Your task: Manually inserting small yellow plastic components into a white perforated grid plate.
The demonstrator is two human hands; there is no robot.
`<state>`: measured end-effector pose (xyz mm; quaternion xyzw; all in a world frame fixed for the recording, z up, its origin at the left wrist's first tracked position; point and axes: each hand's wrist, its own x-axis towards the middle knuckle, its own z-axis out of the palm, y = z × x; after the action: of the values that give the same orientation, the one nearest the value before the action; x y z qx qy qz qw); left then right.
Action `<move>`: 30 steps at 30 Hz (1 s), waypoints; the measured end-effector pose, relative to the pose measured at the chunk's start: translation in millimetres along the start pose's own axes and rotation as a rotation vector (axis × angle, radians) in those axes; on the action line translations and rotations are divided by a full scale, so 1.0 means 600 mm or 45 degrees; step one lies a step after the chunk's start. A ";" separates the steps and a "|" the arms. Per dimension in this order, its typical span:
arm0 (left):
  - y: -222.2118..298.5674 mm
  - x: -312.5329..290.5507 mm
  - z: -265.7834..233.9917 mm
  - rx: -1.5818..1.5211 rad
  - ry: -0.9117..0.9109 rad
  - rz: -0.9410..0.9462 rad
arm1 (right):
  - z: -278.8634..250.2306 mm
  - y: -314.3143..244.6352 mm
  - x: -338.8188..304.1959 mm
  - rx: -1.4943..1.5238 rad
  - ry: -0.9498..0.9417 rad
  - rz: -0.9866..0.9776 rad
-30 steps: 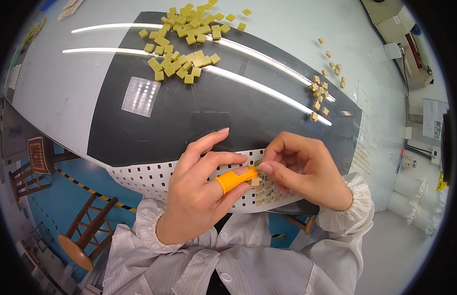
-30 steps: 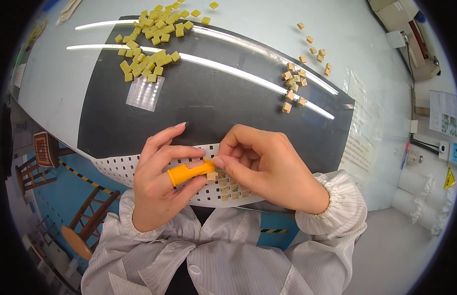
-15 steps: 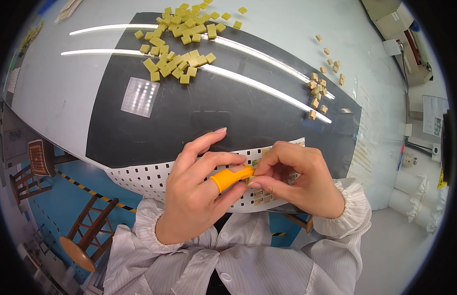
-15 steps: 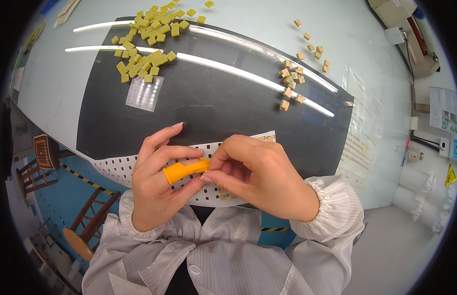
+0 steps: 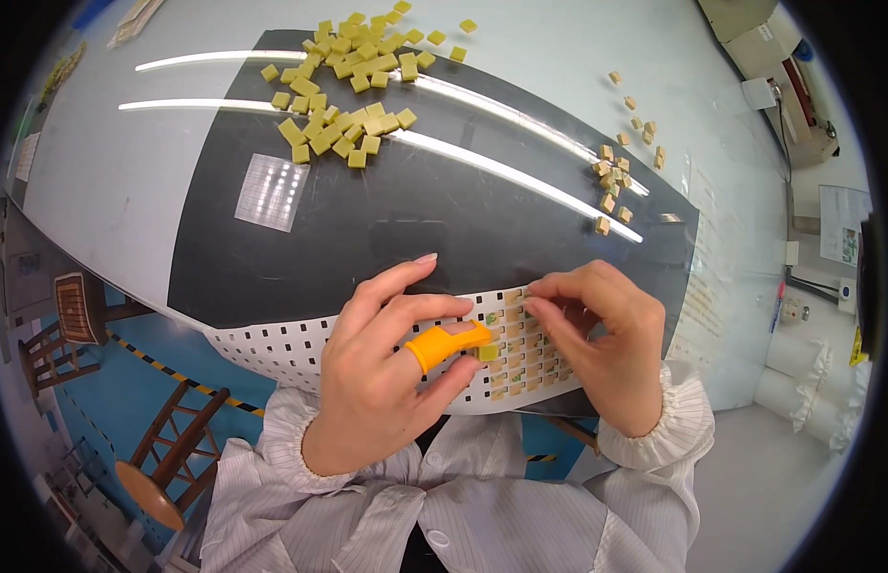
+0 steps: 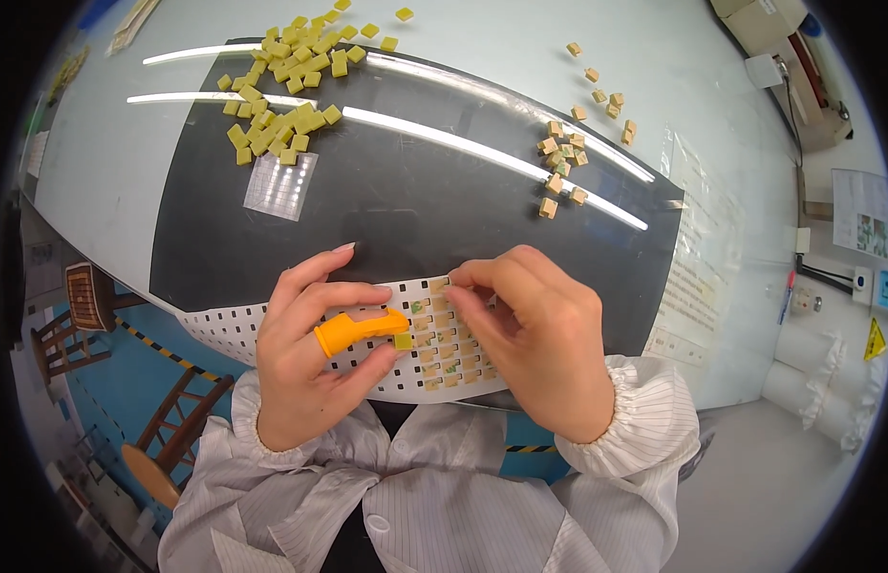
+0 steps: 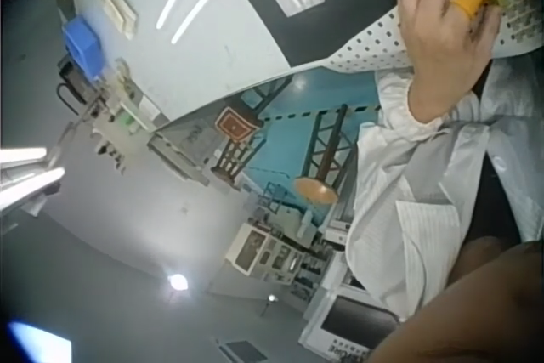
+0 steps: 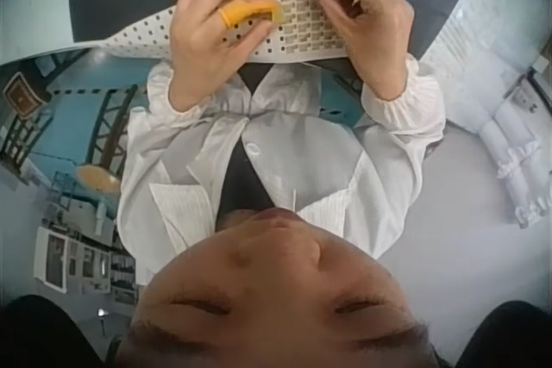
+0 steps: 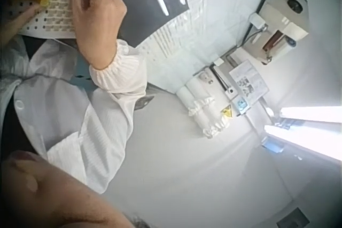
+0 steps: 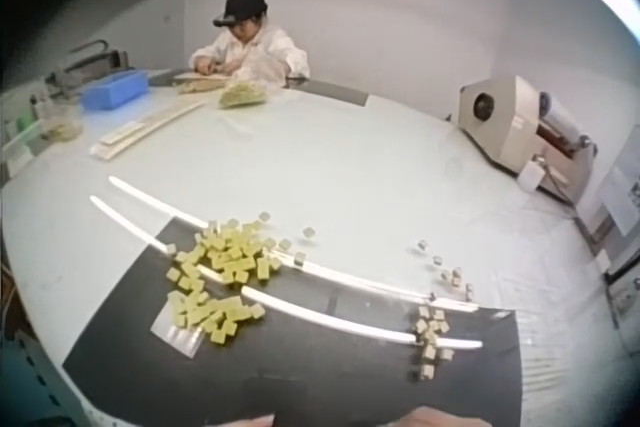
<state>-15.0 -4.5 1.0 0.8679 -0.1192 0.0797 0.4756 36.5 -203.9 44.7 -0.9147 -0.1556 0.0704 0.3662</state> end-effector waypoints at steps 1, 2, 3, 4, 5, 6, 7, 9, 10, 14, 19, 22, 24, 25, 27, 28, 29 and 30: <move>0.000 -0.001 0.000 -0.010 -0.004 0.002 | 0.002 -0.003 -0.003 -0.038 -0.022 -0.038; -0.001 -0.001 -0.001 -0.010 -0.006 0.001 | 0.006 -0.004 -0.004 -0.038 -0.023 -0.037; -0.001 -0.002 0.000 -0.009 -0.004 -0.002 | 0.012 -0.002 -0.005 -0.062 0.011 -0.066; -0.002 -0.003 0.000 -0.008 -0.001 -0.005 | 0.015 0.000 -0.005 -0.088 0.045 -0.096; -0.002 -0.003 0.000 -0.010 -0.001 -0.006 | 0.016 0.001 -0.006 -0.089 0.045 -0.095; -0.001 -0.002 0.000 -0.007 -0.007 -0.009 | 0.016 0.002 -0.006 -0.090 0.048 -0.100; -0.001 -0.002 -0.001 -0.002 -0.012 -0.011 | 0.017 0.003 -0.006 -0.090 0.052 -0.107; -0.001 -0.002 0.000 0.004 -0.015 -0.005 | 0.021 0.006 -0.009 -0.091 0.064 -0.127; -0.001 -0.002 0.000 0.012 -0.017 -0.001 | 0.023 0.006 -0.010 -0.090 0.075 -0.149; -0.001 -0.003 0.000 0.003 -0.012 -0.009 | 0.023 0.003 -0.007 -0.101 0.090 -0.148; -0.002 -0.003 0.000 0.008 -0.015 -0.008 | 0.023 0.005 -0.007 -0.115 0.093 -0.155; -0.001 -0.003 -0.001 0.002 -0.009 -0.002 | 0.019 -0.003 -0.004 -0.029 0.033 0.018; -0.001 -0.003 -0.001 -0.001 -0.010 -0.009 | 0.017 -0.003 0.001 -0.019 0.006 0.043; 0.000 -0.002 -0.001 -0.004 -0.010 -0.016 | 0.015 -0.002 0.003 -0.009 -0.021 0.068; 0.000 -0.001 -0.002 -0.006 -0.014 -0.017 | 0.010 -0.005 0.005 0.048 -0.048 0.090; 0.000 -0.001 -0.002 -0.006 -0.015 -0.018 | 0.006 -0.007 0.006 0.105 -0.074 0.108; 0.000 0.000 -0.002 -0.007 -0.015 -0.018 | 0.000 -0.007 0.006 0.105 -0.075 0.108; 0.000 0.001 -0.002 -0.008 -0.017 -0.004 | -0.009 -0.005 0.006 0.382 -0.215 0.257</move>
<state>-14.3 -3.5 2.0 0.8672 -0.1213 0.0728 0.4775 40.6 -204.2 50.9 -0.8517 -0.0810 0.2057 0.4752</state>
